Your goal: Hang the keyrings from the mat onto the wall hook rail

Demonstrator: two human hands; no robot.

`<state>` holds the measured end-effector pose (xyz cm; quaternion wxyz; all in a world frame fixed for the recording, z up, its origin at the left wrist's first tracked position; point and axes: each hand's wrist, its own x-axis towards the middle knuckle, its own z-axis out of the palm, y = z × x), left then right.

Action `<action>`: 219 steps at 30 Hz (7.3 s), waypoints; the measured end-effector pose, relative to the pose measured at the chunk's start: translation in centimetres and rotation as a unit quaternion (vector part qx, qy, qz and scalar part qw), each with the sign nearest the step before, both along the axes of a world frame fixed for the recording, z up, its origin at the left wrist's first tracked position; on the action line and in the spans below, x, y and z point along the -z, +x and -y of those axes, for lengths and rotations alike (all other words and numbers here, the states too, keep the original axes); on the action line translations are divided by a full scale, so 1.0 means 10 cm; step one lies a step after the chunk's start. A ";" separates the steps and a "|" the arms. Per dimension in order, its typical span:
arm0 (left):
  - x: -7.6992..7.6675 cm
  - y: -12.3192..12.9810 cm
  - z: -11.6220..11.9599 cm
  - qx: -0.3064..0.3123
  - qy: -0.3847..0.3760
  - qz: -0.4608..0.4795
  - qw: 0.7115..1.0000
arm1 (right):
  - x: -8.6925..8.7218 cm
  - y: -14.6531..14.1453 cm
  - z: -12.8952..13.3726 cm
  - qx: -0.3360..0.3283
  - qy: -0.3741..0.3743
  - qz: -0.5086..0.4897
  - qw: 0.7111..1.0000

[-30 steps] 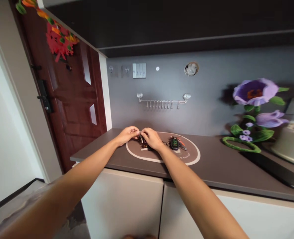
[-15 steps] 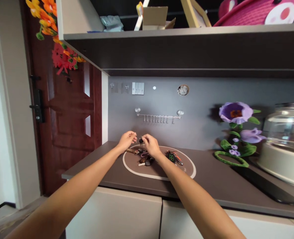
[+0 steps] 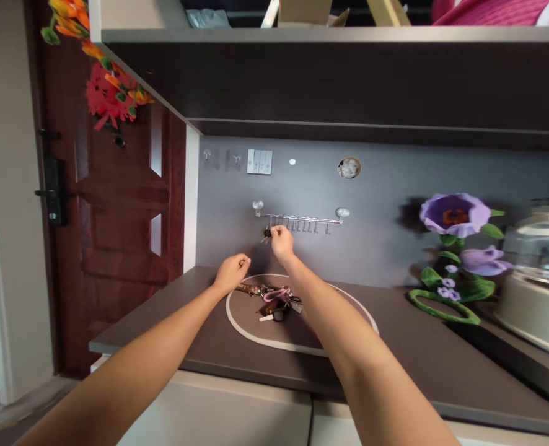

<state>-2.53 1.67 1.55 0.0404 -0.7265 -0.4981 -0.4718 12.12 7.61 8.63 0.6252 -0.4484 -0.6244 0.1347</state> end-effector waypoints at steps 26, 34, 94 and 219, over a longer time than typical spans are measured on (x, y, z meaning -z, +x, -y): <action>0.00 -0.04 -0.03 -0.002 -0.006 -0.038 0.999 | -0.09 -0.11 -0.25 0.035 -0.076 -0.075 0.994; -0.01 -0.05 -0.03 -0.007 -0.010 -0.045 0.999 | -0.04 -0.13 -0.23 0.011 -0.094 -0.074 0.993; 0.03 -0.13 -0.02 0.179 -0.111 -0.201 0.957 | 0.67 0.30 0.73 -0.055 -0.102 0.401 0.909; -0.13 0.07 0.11 0.405 -0.253 0.564 0.674 | -0.19 -0.02 0.00 -0.067 -0.129 -0.255 0.956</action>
